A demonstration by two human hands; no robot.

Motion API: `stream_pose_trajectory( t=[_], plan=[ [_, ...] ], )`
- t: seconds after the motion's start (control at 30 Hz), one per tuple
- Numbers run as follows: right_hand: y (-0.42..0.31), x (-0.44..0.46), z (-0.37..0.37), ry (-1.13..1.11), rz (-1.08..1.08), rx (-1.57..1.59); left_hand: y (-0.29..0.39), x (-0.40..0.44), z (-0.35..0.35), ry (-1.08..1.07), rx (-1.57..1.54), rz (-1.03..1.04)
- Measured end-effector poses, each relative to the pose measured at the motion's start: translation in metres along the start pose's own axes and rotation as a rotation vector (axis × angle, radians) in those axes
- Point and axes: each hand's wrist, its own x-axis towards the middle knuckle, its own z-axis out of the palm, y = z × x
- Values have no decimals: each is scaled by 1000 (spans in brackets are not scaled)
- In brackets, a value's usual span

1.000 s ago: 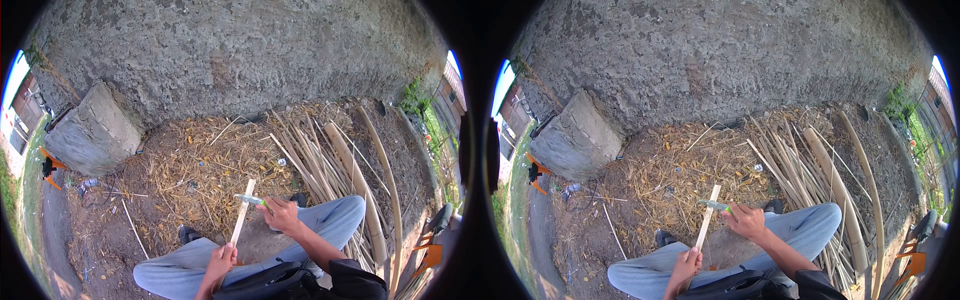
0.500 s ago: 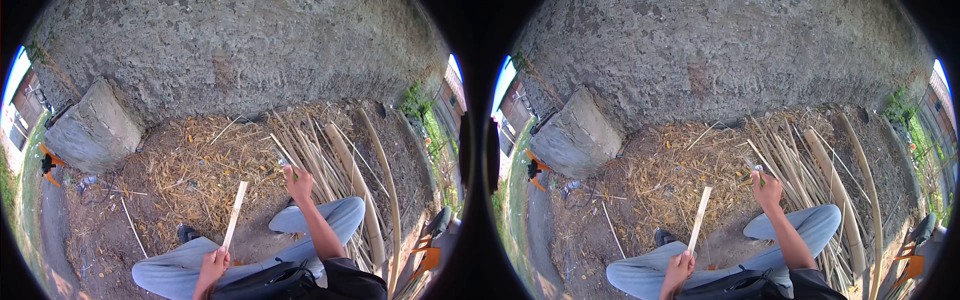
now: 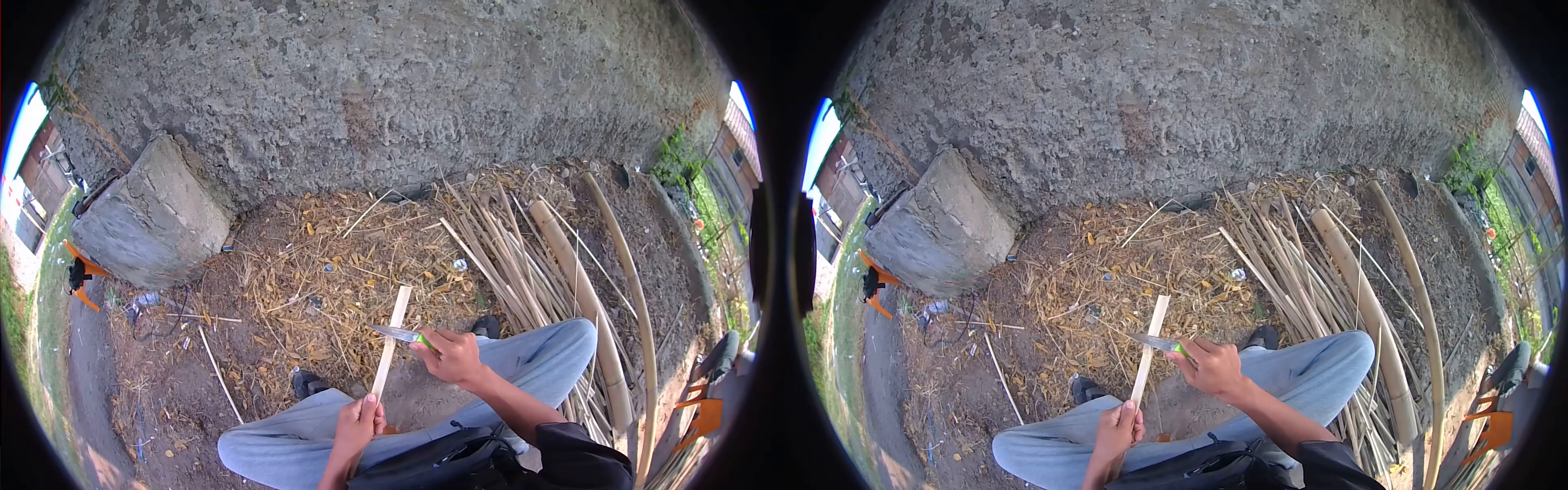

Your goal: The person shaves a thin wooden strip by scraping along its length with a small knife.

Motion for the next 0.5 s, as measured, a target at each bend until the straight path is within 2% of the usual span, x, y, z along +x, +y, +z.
stream_pose_trajectory(
  t=[0.2,0.27,0.33,0.4,0.43,0.5],
  plan=[
    [17,3,0,28,-49,-87,2,-5,9,35,72,46],
    [24,4,3,73,4,-140,4,-9,10,34,85,35],
    [66,18,2,58,402,-172,0,-17,8,23,116,25],
    [99,34,-19,52,533,-244,-3,-26,2,37,167,78],
    [100,37,-17,52,526,-241,-3,-27,0,59,209,129],
    [95,36,-17,119,539,-78,-1,-19,0,99,169,86]
  ],
)
